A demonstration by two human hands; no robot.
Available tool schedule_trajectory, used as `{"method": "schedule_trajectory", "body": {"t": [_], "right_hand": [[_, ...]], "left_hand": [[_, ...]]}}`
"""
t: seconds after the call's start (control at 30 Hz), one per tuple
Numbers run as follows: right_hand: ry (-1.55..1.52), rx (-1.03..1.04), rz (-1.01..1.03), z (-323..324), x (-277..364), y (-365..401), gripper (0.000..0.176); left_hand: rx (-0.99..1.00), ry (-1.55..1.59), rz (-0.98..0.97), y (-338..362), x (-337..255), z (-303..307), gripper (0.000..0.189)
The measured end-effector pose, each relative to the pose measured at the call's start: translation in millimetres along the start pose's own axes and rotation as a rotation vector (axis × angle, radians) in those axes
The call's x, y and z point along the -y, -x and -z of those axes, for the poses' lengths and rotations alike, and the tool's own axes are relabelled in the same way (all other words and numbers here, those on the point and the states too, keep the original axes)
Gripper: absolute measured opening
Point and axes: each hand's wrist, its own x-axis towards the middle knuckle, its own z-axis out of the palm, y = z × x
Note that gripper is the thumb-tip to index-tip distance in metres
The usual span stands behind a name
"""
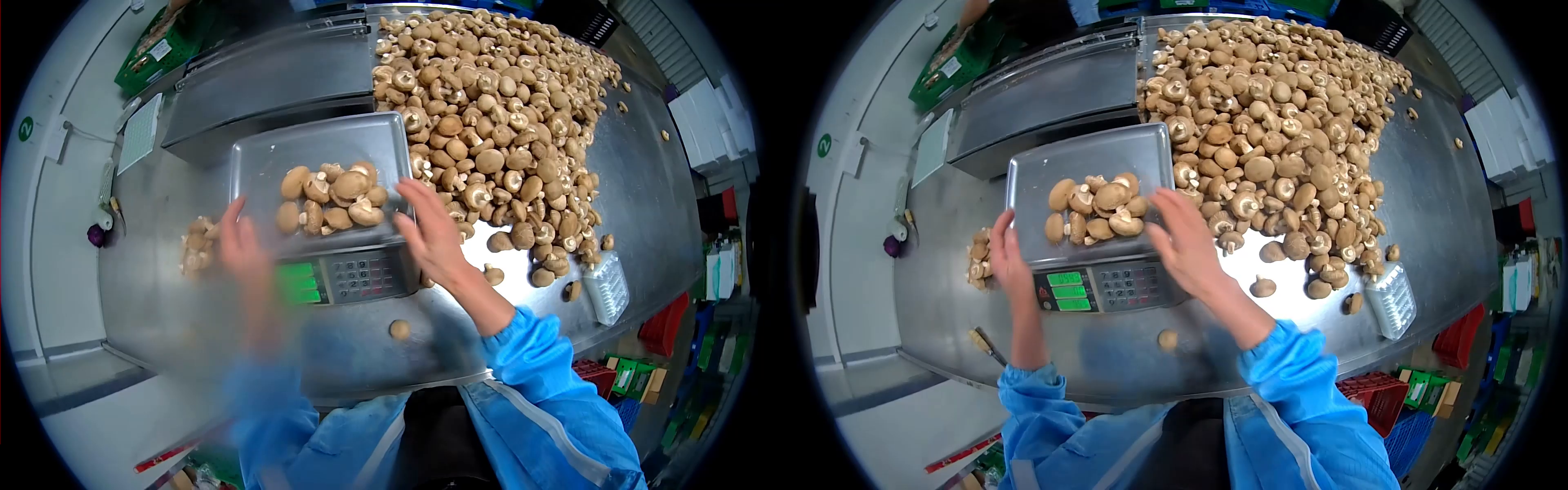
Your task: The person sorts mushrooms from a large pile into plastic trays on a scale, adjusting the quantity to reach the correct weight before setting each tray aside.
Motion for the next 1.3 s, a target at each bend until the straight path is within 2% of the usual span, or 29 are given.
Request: {"method": "schedule_trajectory", "body": {"t": [0.03, 0.13, 0.2, 0.23, 0.3, 0.33, 0.4, 0.53, 0.63, 0.73, 0.83, 0.87, 0.9, 0.93, 0.97, 1.03, 1.1, 1.2, 1.3], "right_hand": [[-0.003, -0.029, -0.036, 7, -7, 19, 0.039], [0.080, -0.094, -0.117, 29, -30, 94, 0.034], [0.180, -0.088, -0.142, 44, -33, 146, 0.032], [0.158, -0.072, -0.181, 49, -31, 168, 0.032], [0.133, -0.024, -0.245, 52, -21, 205, 0.031], [0.110, 0.025, -0.262, 51, -15, 217, 0.031], [0.051, 0.119, -0.271, 47, -8, 227, 0.030], [0.019, 0.197, -0.182, 49, -9, 226, 0.031], [-0.026, 0.171, -0.238, 66, -9, 231, 0.033], [0.080, 0.041, -0.262, 99, -18, 247, 0.034], [0.348, -0.137, -0.237, 157, -55, 273, 0.037], [0.460, -0.272, -0.242, 184, -65, 280, 0.042], [0.505, -0.412, -0.307, 211, -100, 300, 0.048], [0.694, -0.381, -0.259, 256, -95, 294, 0.059], [0.773, -0.452, -0.365, 285, -109, 303, 0.069], [0.950, -0.376, -0.476, 343, -110, 306, 0.083], [0.862, -0.106, -0.670, 382, -146, 328, 0.090], [0.834, 0.047, -0.622, 391, -167, 338, 0.097], [0.815, 0.018, -0.610, 393, -173, 332, 0.099]], "left_hand": [[-0.060, 0.031, 0.059, 12, 3, 17, 0.034], [-0.059, -0.070, 0.058, 64, 57, 67, 0.028], [0.111, -0.058, 0.181, 116, 65, 79, 0.024], [0.208, -0.174, 0.141, 154, 70, 75, 0.026], [0.402, -0.149, 0.246, 206, 47, 47, 0.035], [0.495, -0.003, 0.389, 223, 29, 32, 0.041], [0.660, -0.046, 0.346, 251, 23, 8, 0.058], [0.740, -0.129, 0.165, 263, -5, -42, 0.053], [0.843, -0.184, 0.071, 267, -5, -75, 0.056], [0.862, -0.220, -0.116, 274, 8, -115, 0.051], [0.931, -0.108, -0.002, 267, -14, -151, 0.050], [0.826, -0.019, -0.054, 269, -21, -163, 0.054], [0.826, -0.002, -0.042, 270, -26, -172, 0.055], [0.825, 0.011, -0.026, 269, -31, -177, 0.057], [0.820, 0.021, -0.008, 269, -36, -179, 0.059], [0.835, -0.020, 0.029, 273, -40, -181, 0.063], [0.801, 0.015, 0.068, 284, -32, -181, 0.065], [0.726, -0.039, -0.054, 292, -42, -175, 0.065], [0.693, -0.050, -0.047, 295, -53, -169, 0.064]]}}
